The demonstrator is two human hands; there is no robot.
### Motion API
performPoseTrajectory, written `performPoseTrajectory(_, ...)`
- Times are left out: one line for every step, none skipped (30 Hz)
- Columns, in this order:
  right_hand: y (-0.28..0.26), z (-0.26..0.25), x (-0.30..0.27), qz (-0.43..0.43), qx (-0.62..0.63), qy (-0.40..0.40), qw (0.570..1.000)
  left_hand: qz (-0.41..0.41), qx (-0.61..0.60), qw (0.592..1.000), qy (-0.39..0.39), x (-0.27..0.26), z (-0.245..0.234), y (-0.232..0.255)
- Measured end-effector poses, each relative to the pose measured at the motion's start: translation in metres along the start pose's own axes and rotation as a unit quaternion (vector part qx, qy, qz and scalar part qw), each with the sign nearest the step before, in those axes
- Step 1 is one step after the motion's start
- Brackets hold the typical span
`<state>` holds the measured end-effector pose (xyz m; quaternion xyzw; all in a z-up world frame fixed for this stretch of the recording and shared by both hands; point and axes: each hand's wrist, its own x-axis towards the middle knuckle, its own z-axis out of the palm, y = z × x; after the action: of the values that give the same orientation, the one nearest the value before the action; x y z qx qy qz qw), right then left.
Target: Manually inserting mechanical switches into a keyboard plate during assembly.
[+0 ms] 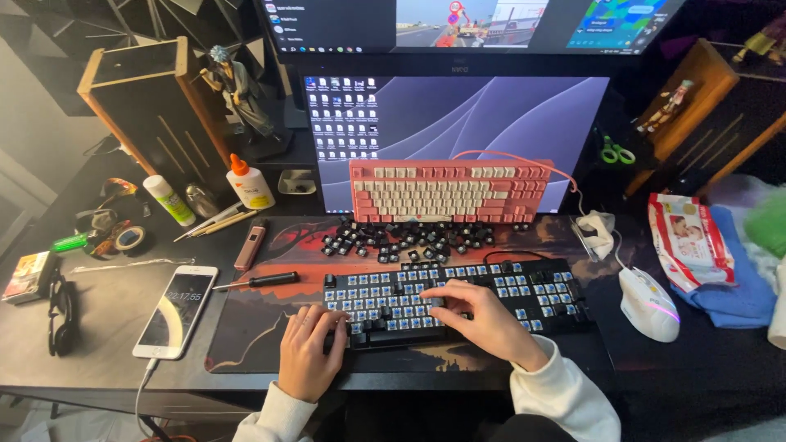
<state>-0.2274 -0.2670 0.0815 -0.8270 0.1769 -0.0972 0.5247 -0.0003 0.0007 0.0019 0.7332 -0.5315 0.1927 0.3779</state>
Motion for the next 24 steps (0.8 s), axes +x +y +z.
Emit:
performPoseTrajectory(0.004,-0.002,-0.005,0.001,0.0,0.002,1.0,0.001,-0.002,1.0,-0.001,0.0,0.0,-0.001)
performPoseTrajectory(0.009,-0.005,-0.011,-0.015,-0.002,0.011,1.0,-0.001,0.001,1.0,-0.003,0.0,0.001,-0.001)
performPoseTrajectory(0.013,-0.006,-0.017,-0.032,-0.003,0.019,0.999,-0.004,0.004,1.0,-0.005,-0.002,0.001,-0.002)
performPoseTrajectory(0.016,-0.01,-0.022,-0.03,-0.004,0.02,0.999,-0.004,0.002,1.0,-0.006,-0.002,0.001,-0.001)
performPoseTrajectory(0.019,-0.013,-0.026,-0.017,-0.036,0.041,0.998,-0.004,0.003,1.0,-0.006,-0.001,0.001,-0.001)
performPoseTrajectory(0.022,-0.016,-0.031,-0.003,-0.069,0.061,0.996,-0.004,0.005,1.0,-0.006,-0.001,0.0,-0.001)
performPoseTrajectory(0.028,-0.017,-0.035,0.0,-0.069,0.062,0.996,-0.004,0.002,1.0,-0.009,-0.001,0.0,-0.001)
performPoseTrajectory(0.035,-0.019,-0.04,-0.012,-0.072,0.082,0.994,-0.001,0.007,1.0,-0.006,-0.001,-0.001,-0.001)
performPoseTrajectory(0.042,-0.021,-0.044,-0.025,-0.075,0.101,0.992,0.001,0.012,1.0,-0.003,-0.001,-0.001,-0.001)
performPoseTrajectory(0.042,-0.021,-0.049,-0.022,-0.076,0.102,0.992,0.001,0.009,1.0,-0.005,-0.001,-0.001,0.0)
performPoseTrajectory(0.042,-0.021,-0.052,-0.035,-0.079,0.108,0.99,0.003,0.013,1.0,-0.004,-0.001,-0.001,0.0)
performPoseTrajectory(0.042,-0.021,-0.056,-0.047,-0.082,0.113,0.989,0.005,0.016,1.0,-0.003,-0.001,-0.001,0.0)
performPoseTrajectory(0.043,-0.022,-0.057,-0.046,-0.082,0.115,0.989,0.006,0.015,1.0,-0.004,-0.001,-0.001,-0.001)
performPoseTrajectory(0.044,-0.022,-0.058,-0.067,-0.077,0.124,0.987,0.002,0.015,1.0,-0.009,-0.001,0.0,-0.001)
performPoseTrajectory(0.045,-0.022,-0.058,-0.087,-0.071,0.133,0.985,-0.002,0.016,1.0,-0.014,-0.002,0.0,-0.002)
performPoseTrajectory(0.046,-0.022,-0.06,-0.086,-0.071,0.134,0.985,-0.002,0.015,1.0,-0.015,-0.004,0.0,-0.002)
performPoseTrajectory(0.047,-0.023,-0.06,-0.112,-0.073,0.138,0.981,-0.001,0.018,1.0,-0.014,-0.004,0.001,-0.003)
performPoseTrajectory(0.047,-0.023,-0.06,-0.139,-0.076,0.141,0.977,-0.001,0.021,1.0,-0.012,-0.005,0.002,-0.004)
performPoseTrajectory(0.047,-0.023,-0.06,-0.139,-0.076,0.141,0.977,0.0,0.021,1.0,-0.012,-0.004,0.002,-0.004)
performPoseTrajectory(0.047,-0.023,-0.059,-0.159,-0.109,0.137,0.972,-0.001,0.022,1.0,-0.013,-0.004,0.002,-0.004)
performPoseTrajectory(0.047,-0.022,-0.06,-0.179,-0.142,0.132,0.965,-0.003,0.023,1.0,-0.015,-0.005,0.002,-0.004)
performPoseTrajectory(0.049,-0.02,-0.06,-0.178,-0.142,0.132,0.965,-0.003,0.023,1.0,-0.016,-0.006,0.002,-0.004)
performPoseTrajectory(0.052,-0.019,-0.059,-0.18,-0.162,0.125,0.962,-0.002,0.021,1.0,-0.014,-0.006,0.003,-0.005)
performPoseTrajectory(0.054,-0.018,-0.058,-0.183,-0.183,0.118,0.959,-0.001,0.018,1.0,-0.011,-0.006,0.003,-0.005)
